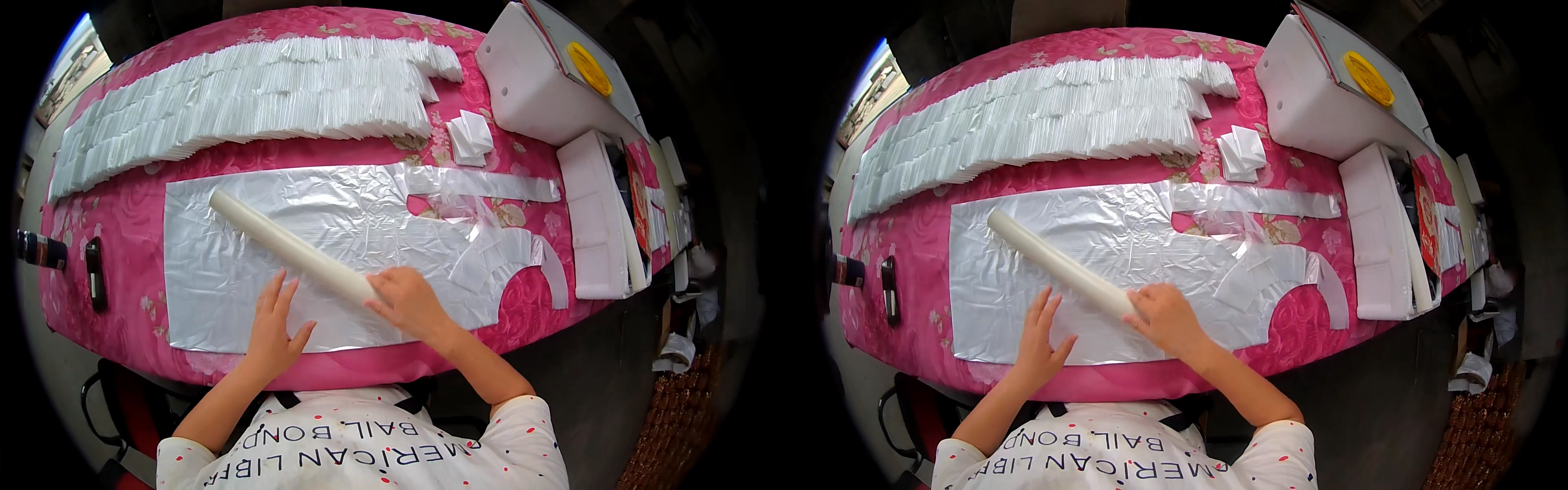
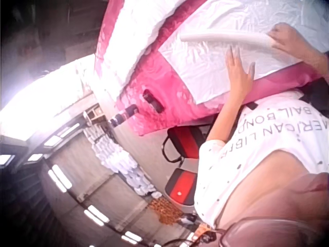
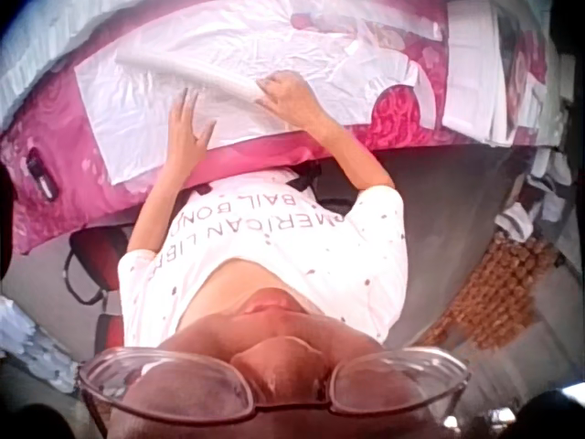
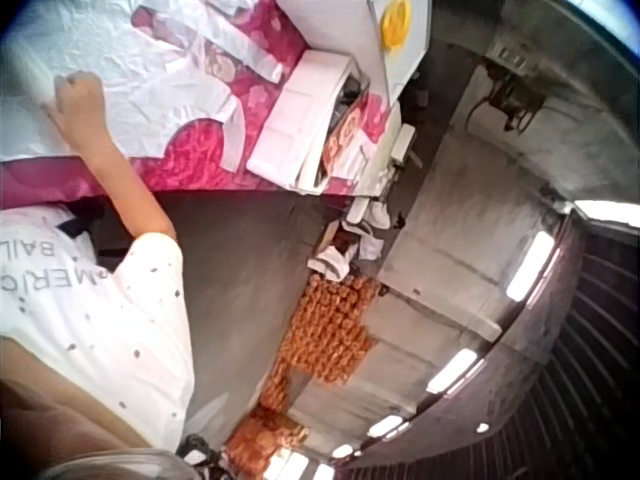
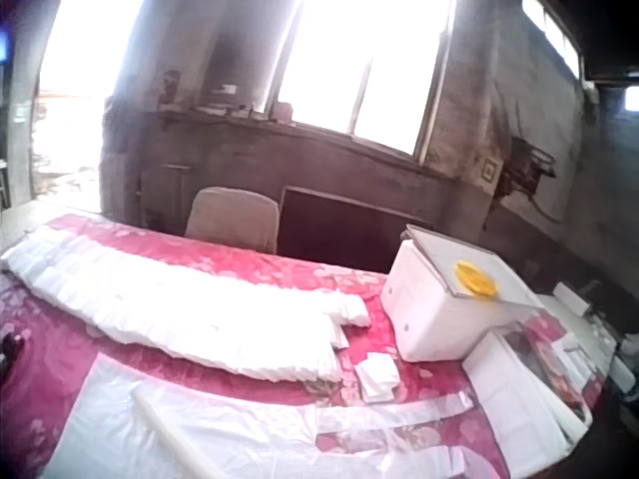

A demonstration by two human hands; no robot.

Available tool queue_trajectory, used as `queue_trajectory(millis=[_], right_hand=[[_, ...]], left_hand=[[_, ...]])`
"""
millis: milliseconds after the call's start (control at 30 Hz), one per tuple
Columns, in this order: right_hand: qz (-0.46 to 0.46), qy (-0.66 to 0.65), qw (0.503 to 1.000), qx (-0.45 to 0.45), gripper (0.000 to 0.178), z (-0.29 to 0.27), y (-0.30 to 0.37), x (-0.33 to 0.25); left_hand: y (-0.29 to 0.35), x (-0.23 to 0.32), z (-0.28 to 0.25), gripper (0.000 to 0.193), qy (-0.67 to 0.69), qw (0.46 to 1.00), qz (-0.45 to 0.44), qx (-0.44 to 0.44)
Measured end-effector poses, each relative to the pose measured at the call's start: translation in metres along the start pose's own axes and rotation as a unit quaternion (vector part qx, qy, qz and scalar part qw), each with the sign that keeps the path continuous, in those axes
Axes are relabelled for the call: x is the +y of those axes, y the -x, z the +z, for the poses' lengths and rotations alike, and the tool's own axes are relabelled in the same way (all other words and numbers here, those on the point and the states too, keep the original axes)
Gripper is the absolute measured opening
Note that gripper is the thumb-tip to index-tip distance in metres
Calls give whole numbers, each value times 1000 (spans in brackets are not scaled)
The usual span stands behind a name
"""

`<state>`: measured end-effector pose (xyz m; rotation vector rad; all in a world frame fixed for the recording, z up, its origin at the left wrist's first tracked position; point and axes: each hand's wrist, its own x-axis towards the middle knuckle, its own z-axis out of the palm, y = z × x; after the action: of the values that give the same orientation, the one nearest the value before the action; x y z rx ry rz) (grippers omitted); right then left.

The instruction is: The person wraps small white rectangular items in clear plastic film on a pink tablecloth. They unroll the film, place an item on it, fold the film around the item, and set the wrapped unit aside. The person repeats this process for multiple items, using a cylindrical roller to smooth the film.

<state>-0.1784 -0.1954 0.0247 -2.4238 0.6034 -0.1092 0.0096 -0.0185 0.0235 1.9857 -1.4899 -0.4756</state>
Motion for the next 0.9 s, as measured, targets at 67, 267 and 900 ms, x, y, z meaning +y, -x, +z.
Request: queue_trajectory(millis=[67,267,900], right_hand=[[-45,-9,998,42,44,21,28,-7],[99,209,947,222,46,-15,43,67],[28,69,978,195,47,-10,69,92]], left_hand=[[-5,-5,20,74,-4,999,27,19],[-18,13,32,84,-84,992,75,-58],[-32,47,75,97,-54,975,179,-123]])
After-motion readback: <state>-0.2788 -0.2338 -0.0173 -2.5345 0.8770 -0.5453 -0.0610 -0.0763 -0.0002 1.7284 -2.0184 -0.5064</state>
